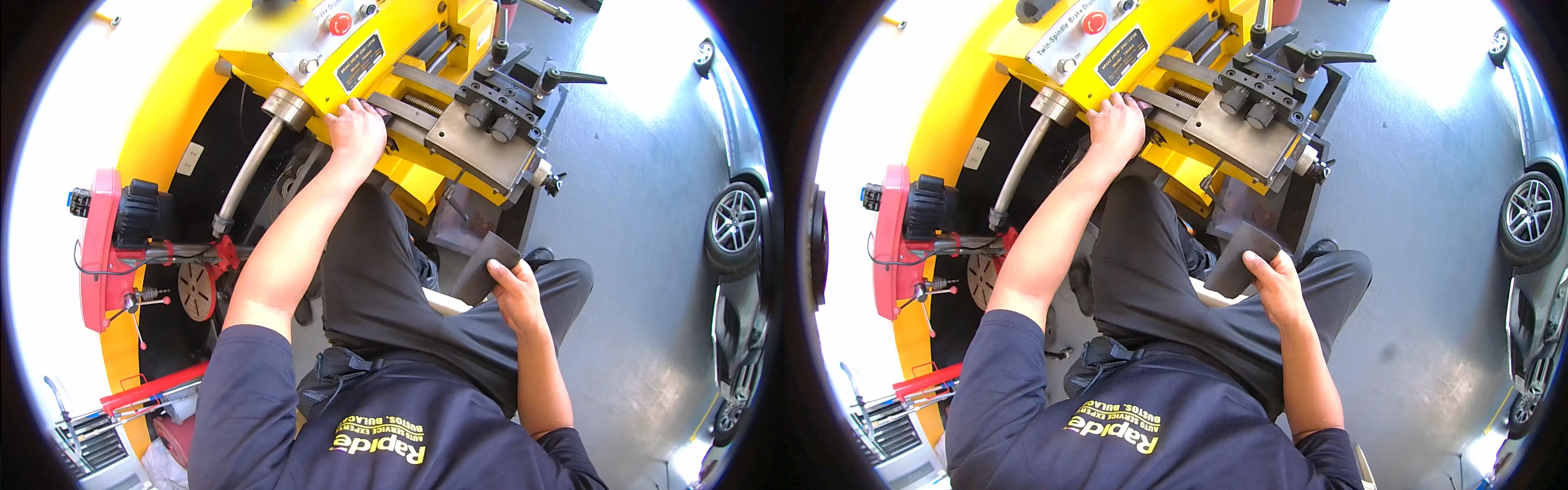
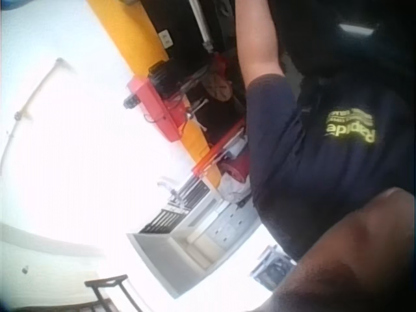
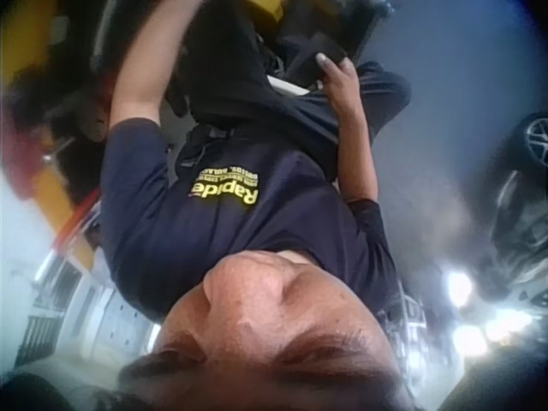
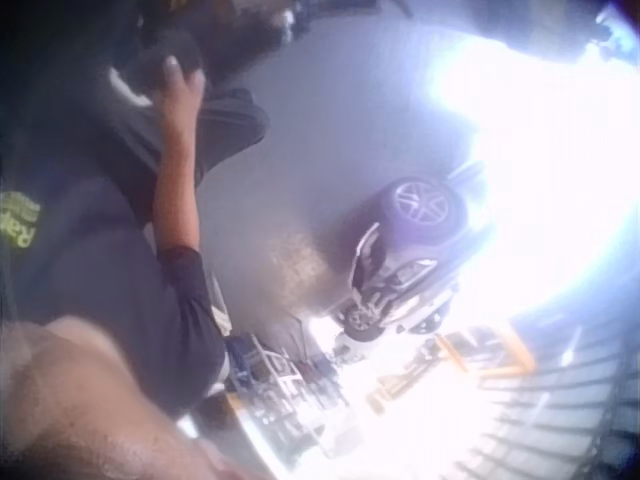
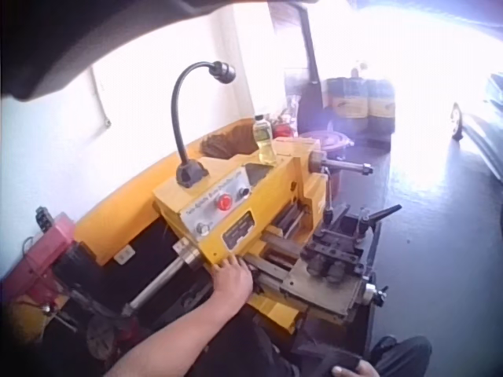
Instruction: The person sits in front of a yellow twin-spindle brake drum lathe and repeatedly rubs brake pads against the machine's metal surfaces using a cloth. The person flips the pads and wipes different sides, then places them on the machine.
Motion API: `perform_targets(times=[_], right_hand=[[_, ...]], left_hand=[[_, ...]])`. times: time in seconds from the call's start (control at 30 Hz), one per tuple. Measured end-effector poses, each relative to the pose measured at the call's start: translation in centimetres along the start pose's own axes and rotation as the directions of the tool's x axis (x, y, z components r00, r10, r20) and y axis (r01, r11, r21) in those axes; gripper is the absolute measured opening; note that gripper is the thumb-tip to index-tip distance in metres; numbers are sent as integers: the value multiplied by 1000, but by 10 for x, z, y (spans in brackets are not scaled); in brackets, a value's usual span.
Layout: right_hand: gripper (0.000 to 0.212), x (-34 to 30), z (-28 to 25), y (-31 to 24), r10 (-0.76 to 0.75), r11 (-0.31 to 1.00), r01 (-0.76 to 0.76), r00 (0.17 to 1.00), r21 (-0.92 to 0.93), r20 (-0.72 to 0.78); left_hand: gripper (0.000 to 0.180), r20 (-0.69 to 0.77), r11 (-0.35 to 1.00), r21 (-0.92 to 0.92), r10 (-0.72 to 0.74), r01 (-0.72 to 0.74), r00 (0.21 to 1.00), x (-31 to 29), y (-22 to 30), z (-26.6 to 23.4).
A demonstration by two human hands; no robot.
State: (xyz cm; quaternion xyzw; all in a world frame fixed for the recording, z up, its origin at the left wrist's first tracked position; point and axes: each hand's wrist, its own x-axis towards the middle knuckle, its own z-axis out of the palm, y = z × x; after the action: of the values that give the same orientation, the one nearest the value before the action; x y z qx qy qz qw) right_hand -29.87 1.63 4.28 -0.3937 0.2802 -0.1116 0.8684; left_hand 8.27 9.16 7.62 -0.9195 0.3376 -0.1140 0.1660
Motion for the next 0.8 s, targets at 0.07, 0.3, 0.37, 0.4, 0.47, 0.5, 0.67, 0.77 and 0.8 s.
perform_targets(times=[0.07,0.3,0.37,0.4,0.47,0.5,0.67,0.77,0.8], right_hand=[[28,-6,0,-1,-27,999,27,1000,19,4],[29,-19,-7,-8,-110,993,108,993,57,33],[29,-16,-9,-9,-121,991,120,993,66,15],[30,-18,-13,-8,-98,993,97,995,70,5],[32,-20,-18,-6,-51,996,51,999,70,-1],[32,-19,-18,-5,-42,997,43,999,67,-10],[31,-6,3,-2,24,1000,-24,1000,12,13],[31,1,25,-5,9,1000,-8,994,-13,107],[31,3,33,-8,-7,1000,6,989,4,145]], left_hand=[[41,21,1000,-21,20,-20,1000,4,-4,0],[34,579,978,-46,193,-205,792,-40,-33,-31],[39,521,992,-115,97,-44,848,-65,-62,-3],[42,492,981,-192,83,14,866,-78,-71,-5],[48,377,906,-411,72,97,923,-102,-94,-13],[49,279,832,-545,70,98,958,-110,-102,-15],[35,371,-403,-837,79,370,925,-136,-123,-8],[37,342,-706,-647,67,287,937,-147,-103,2],[37,351,-737,-607,87,297,932,-148,-100,4]])
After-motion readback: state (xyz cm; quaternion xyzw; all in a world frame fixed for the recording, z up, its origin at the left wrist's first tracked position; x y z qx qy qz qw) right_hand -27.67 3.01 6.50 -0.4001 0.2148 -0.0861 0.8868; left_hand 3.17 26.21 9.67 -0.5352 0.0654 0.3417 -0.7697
